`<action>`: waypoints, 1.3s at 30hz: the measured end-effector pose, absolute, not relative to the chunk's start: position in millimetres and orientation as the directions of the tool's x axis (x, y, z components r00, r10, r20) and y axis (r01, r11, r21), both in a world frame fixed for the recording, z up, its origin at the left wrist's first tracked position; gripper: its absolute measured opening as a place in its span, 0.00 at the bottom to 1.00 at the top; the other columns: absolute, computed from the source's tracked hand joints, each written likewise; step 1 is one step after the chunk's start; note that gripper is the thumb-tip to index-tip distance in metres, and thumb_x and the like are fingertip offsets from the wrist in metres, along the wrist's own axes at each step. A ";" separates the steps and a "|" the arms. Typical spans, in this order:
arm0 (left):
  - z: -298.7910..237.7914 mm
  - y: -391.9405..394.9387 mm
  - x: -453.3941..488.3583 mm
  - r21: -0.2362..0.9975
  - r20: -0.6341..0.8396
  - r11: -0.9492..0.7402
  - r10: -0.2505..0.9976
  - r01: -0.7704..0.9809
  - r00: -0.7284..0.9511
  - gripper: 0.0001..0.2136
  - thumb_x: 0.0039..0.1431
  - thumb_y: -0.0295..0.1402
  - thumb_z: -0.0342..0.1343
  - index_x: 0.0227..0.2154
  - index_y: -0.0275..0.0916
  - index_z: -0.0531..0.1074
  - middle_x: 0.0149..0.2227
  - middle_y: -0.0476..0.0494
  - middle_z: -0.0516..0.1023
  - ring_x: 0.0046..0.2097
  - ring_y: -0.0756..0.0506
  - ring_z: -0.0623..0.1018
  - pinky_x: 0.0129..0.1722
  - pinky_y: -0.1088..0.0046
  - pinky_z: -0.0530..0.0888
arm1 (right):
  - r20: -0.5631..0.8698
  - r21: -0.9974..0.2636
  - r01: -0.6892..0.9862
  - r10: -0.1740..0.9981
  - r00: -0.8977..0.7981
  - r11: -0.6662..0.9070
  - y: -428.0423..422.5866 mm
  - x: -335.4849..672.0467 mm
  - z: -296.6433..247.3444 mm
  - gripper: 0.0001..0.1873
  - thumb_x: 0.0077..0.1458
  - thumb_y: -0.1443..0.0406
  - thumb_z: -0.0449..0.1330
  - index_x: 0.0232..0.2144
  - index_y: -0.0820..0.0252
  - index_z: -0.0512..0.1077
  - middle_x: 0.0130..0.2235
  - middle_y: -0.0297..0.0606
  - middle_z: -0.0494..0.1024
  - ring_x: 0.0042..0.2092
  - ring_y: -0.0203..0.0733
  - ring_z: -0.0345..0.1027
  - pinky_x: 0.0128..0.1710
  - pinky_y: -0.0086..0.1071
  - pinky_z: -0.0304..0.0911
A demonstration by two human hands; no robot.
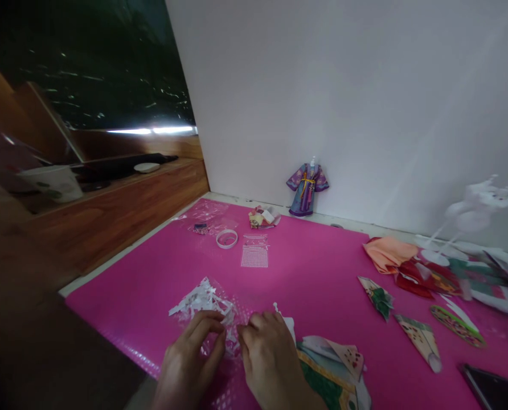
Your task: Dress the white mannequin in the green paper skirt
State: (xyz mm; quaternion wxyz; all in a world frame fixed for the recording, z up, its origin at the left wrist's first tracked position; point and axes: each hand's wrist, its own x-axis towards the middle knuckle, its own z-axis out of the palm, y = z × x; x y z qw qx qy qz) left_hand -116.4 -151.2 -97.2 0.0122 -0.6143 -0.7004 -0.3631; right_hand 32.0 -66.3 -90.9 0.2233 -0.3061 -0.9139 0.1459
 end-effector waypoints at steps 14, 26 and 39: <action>-102.1 -157.2 -111.5 0.601 0.517 -0.073 0.795 0.796 -0.317 0.03 0.62 0.30 0.51 0.33 0.44 0.69 0.37 0.45 0.79 0.38 0.45 0.82 0.29 0.74 0.79 | 0.490 -0.461 0.359 0.570 -0.660 0.812 -78.5 32.3 -86.0 0.16 0.49 0.79 0.50 0.29 0.57 0.73 0.32 0.36 0.77 0.35 0.43 0.71 0.36 0.34 0.62; -101.0 -156.6 -102.6 0.632 0.518 -0.125 0.803 0.765 -0.296 0.04 0.62 0.28 0.51 0.34 0.44 0.69 0.36 0.45 0.79 0.38 0.46 0.81 0.31 0.75 0.79 | 0.413 -0.619 0.456 0.759 -0.503 0.639 -73.4 33.2 -82.4 0.05 0.53 0.66 0.60 0.27 0.56 0.76 0.25 0.34 0.74 0.28 0.41 0.69 0.29 0.32 0.58; -101.9 -156.4 -106.1 0.704 0.417 -0.006 0.812 0.710 -0.408 0.04 0.63 0.29 0.50 0.33 0.43 0.68 0.34 0.48 0.80 0.34 0.47 0.82 0.28 0.77 0.76 | 0.446 -0.501 0.478 0.688 -0.572 0.722 -71.9 40.3 -94.0 0.09 0.49 0.74 0.57 0.21 0.58 0.70 0.23 0.31 0.73 0.25 0.37 0.68 0.26 0.29 0.56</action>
